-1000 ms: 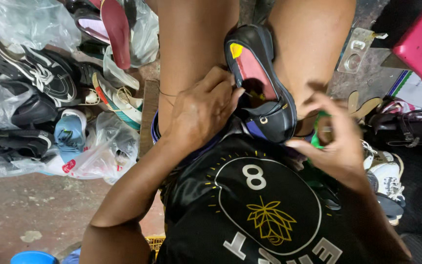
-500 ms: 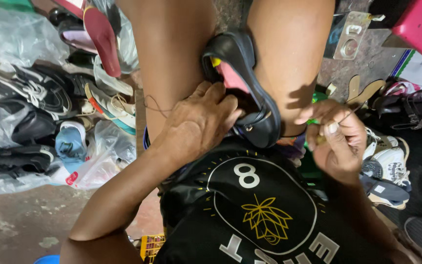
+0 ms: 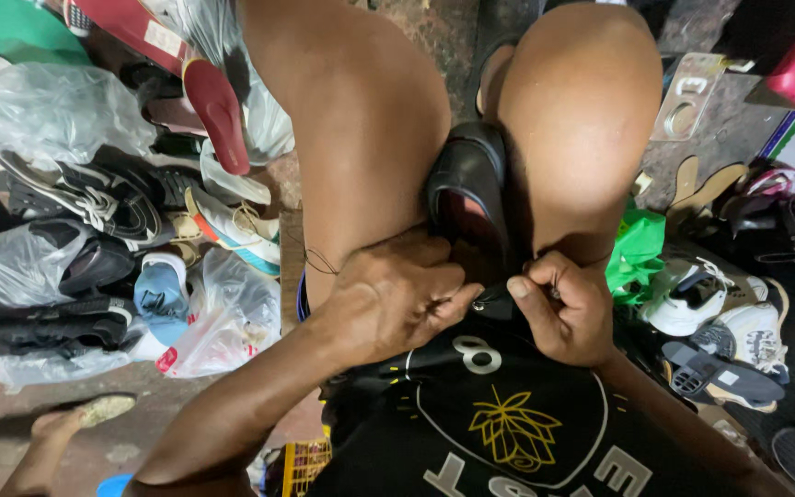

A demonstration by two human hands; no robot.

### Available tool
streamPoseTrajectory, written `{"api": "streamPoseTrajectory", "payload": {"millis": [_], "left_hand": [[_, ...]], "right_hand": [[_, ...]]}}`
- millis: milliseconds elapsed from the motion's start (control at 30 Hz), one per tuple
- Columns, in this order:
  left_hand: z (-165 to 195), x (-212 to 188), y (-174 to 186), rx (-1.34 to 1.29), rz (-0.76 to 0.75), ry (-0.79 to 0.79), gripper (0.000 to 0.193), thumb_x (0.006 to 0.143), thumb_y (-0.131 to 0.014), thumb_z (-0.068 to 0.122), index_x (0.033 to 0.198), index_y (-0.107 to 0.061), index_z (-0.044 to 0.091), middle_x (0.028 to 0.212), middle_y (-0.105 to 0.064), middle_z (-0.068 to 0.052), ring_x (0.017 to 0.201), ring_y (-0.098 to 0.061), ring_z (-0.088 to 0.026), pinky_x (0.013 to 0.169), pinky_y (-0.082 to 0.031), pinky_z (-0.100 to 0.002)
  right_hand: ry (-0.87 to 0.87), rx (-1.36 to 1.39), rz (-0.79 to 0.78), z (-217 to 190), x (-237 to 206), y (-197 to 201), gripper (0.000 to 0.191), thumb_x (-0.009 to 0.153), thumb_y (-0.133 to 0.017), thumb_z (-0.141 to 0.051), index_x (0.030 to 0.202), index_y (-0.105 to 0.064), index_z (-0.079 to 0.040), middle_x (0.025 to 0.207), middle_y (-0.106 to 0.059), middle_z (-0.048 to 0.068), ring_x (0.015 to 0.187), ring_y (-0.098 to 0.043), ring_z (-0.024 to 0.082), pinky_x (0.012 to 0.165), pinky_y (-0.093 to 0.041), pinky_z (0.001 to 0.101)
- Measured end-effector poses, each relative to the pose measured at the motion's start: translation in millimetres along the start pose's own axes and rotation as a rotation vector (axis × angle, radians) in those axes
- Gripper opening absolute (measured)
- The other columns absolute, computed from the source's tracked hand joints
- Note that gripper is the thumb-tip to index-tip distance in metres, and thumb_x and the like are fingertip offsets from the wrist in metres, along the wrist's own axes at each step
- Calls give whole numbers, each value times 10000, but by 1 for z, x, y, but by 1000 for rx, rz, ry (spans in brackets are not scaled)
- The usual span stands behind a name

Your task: The person sits with a black heeled shoe held on their lap and hand-stitches the shoe upper to the sole using a needle and thread. They repeatedly push the needle through the sole edge, pull the thread taut, and reposition the shoe to continue stitching along the seam.

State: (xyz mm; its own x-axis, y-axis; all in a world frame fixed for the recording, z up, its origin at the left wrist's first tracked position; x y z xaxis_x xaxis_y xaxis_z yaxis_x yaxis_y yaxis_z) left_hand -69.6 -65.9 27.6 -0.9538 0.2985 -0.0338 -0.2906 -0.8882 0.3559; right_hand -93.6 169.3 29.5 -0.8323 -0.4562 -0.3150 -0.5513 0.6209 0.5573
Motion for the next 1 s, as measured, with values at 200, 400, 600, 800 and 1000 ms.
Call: {"api": "streamPoseTrajectory", "payload": {"millis": [200,400,600,800,1000], "left_hand": [[17,5,-4,-23,90,96,228,954,-745,288,872,-692,82,889,-648,-117,812,-667,-312,704,-539,-433],[57,0,-40,148,291,31,415,881,-763,419,996,-701,25,1006,-670,-178,920,-672,-386,782,-560,-458],[46,-1,-93,-151,17,325,294,915,-761,338,1045,-757,74,1001,-761,-141,909,-739,-299,761,-574,-399],[35,-29,-113,-712,-32,204,228,987,-730,173,1168,-728,35,1081,-751,-38,993,-671,-69,860,-581,-276],[28,-53,-129,-728,-121,240,222,983,-730,157,1159,-737,22,1005,-738,4,936,-606,-28,800,-574,-249]], "right_hand": [[-11,57,31,6,-10,6,234,1015,-647,-144,836,-528,-54,712,-515,6,625,-443,73,582,-375,258],[-84,614,-37,6,-26,22,284,1100,-496,-270,959,-572,-36,790,-549,22,633,-484,89,600,-417,249],[46,409,197,-2,-49,77,405,1115,-451,-349,1000,-573,19,1087,-563,122,865,-578,153,613,-433,246],[102,-154,139,-8,-93,108,195,1159,-543,-155,1206,-693,-40,1045,-664,104,837,-642,107,733,-513,247],[26,-194,-40,0,-134,80,276,944,-690,-41,1201,-754,-118,861,-789,43,497,-590,82,429,-429,253]]}}
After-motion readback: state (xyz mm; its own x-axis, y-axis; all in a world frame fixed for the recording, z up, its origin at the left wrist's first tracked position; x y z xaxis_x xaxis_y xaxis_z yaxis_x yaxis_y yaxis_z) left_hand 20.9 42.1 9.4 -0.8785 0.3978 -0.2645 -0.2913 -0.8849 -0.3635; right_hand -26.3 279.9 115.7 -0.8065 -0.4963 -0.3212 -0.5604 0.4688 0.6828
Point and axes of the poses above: each hand's wrist, its own x-axis towards the middle knuckle, its own y-axis out of the back of the hand, z = x × y, the point moved 4 cm from there along x, towards the middle knuckle
